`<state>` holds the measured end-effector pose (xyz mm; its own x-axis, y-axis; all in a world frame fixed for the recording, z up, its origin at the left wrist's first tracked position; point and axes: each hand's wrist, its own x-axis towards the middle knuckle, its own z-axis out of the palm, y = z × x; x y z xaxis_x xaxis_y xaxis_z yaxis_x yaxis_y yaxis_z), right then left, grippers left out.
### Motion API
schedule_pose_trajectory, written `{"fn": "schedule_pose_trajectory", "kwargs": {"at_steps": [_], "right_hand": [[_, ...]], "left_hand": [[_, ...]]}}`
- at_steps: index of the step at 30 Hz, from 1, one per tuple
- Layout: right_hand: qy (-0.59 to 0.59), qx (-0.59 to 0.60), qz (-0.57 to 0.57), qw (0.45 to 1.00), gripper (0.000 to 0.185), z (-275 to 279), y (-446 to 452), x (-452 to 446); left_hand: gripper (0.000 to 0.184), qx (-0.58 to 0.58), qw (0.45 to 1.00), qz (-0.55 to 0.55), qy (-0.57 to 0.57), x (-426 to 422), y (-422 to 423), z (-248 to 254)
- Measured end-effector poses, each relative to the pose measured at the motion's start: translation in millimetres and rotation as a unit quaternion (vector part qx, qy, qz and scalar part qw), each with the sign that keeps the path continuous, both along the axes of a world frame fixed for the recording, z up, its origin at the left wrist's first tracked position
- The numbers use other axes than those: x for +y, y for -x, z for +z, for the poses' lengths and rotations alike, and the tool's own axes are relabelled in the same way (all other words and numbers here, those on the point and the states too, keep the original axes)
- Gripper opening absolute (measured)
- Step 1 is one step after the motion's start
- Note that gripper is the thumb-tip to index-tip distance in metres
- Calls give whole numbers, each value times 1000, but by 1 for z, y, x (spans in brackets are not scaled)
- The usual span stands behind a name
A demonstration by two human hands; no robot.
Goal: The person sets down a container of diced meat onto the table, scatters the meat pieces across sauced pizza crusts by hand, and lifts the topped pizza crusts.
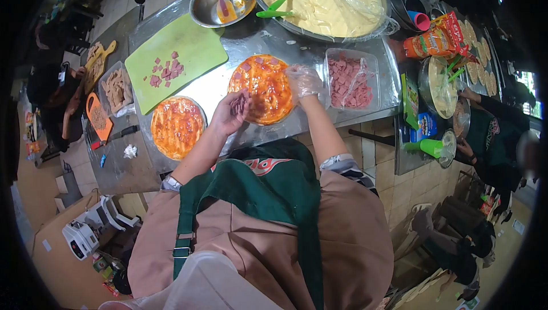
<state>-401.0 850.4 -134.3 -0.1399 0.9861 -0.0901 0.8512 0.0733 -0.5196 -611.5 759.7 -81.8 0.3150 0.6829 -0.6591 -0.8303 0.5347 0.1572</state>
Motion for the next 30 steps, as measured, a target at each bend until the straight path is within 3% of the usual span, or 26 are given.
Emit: {"fn": "schedule_pose_trajectory", "kwargs": {"at_steps": [1,3,5,7,8,10,11,13,17,20,22,23,26,30], "right_hand": [[0,1,3,1000,18,-4,0,3],[-26,-135,18,990,21,17,8,8],[-7,-133,36,990,22,38,16,6],[-34,-20,-42,998,24,44,25,0],[-33,-20,-38,999,24,53,32,-4],[167,169,23,971,26,72,51,-17],[167,168,25,971,26,74,57,-25],[45,225,188,955,27,79,66,-41],[72,126,200,969,25,88,81,-53],[28,69,242,967,23,81,82,-60],[-101,55,292,950,21,71,83,-64],[-100,55,292,950,21,74,85,-66],[-66,27,309,948,21,76,91,-71],[71,96,224,967,24,79,102,-72]], "left_hand": [[13,1,1000,3,0,-2,2,0],[17,6,1000,22,-9,-5,6,1],[18,10,1000,27,-6,-8,9,2],[20,14,999,32,-2,-11,11,2],[20,26,999,25,-17,-11,12,0],[21,38,999,21,-30,-13,13,0],[20,60,997,9,-47,-13,13,1],[19,81,995,-1,-63,-13,13,1],[15,161,985,-15,-65,-17,11,5],[13,160,985,-18,-66,-21,15,6],[12,145,987,-21,-71,-22,20,2],[13,140,986,-38,-81,-22,23,0],[14,136,985,-68,-85,-25,31,-4],[17,151,986,-67,-19,-33,36,1]]}}
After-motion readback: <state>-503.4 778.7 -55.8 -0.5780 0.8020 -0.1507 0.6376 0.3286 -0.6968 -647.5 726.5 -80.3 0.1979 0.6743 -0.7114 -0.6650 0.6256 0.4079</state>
